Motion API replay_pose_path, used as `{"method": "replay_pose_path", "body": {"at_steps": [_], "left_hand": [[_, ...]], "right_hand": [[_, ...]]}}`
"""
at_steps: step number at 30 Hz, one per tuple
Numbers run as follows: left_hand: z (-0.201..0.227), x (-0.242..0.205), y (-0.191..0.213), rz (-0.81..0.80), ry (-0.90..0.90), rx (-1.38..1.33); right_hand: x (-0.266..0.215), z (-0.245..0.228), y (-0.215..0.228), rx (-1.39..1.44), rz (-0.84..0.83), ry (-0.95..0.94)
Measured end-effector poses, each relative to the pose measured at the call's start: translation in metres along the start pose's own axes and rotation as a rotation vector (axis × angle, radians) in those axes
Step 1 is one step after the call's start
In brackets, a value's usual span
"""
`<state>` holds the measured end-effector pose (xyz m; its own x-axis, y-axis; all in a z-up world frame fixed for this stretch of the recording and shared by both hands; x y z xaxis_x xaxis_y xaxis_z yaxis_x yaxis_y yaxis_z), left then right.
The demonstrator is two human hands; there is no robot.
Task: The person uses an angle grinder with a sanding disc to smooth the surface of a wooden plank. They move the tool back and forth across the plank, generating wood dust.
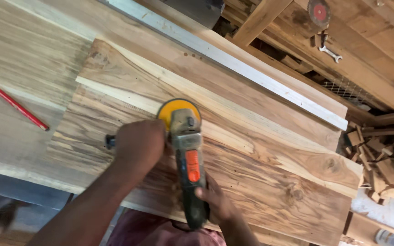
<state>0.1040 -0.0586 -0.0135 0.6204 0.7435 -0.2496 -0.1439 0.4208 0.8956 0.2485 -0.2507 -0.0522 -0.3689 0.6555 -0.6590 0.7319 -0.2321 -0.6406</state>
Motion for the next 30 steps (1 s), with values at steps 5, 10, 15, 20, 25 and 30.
{"method": "replay_pose_path", "body": {"at_steps": [5, 10, 15, 20, 25, 30], "left_hand": [[-0.058, -0.012, 0.022, -0.062, 0.155, 0.082], [-0.112, -0.006, 0.051, -0.068, 0.305, 0.153], [-0.131, 0.027, 0.071, -0.068, 0.327, 0.183], [-0.095, 0.059, 0.063, -0.045, 0.229, 0.187], [-0.034, 0.073, 0.041, -0.101, 0.130, 0.116], [0.028, 0.085, 0.027, -0.181, 0.071, 0.094]], "right_hand": [[0.073, -0.034, -0.044, -0.208, -0.002, -0.063], [0.140, -0.069, -0.096, -0.344, -0.046, -0.136], [0.176, -0.099, -0.104, -0.292, -0.038, -0.139], [0.149, -0.114, -0.065, -0.258, 0.051, -0.155], [0.095, -0.116, -0.022, -0.189, 0.149, -0.160], [0.050, -0.112, 0.011, -0.086, 0.109, -0.080]]}}
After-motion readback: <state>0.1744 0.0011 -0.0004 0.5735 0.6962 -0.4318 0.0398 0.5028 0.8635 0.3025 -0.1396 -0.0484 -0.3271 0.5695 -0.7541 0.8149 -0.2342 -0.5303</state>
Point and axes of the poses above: each hand's wrist, its own x-axis towards the middle knuckle, its own y-axis out of the back of the hand, z = x × y, the point moved 5 cm from there along x, towards the middle knuckle, and after that the axes turned 12 degrees about -y, right-handed, at the moved point
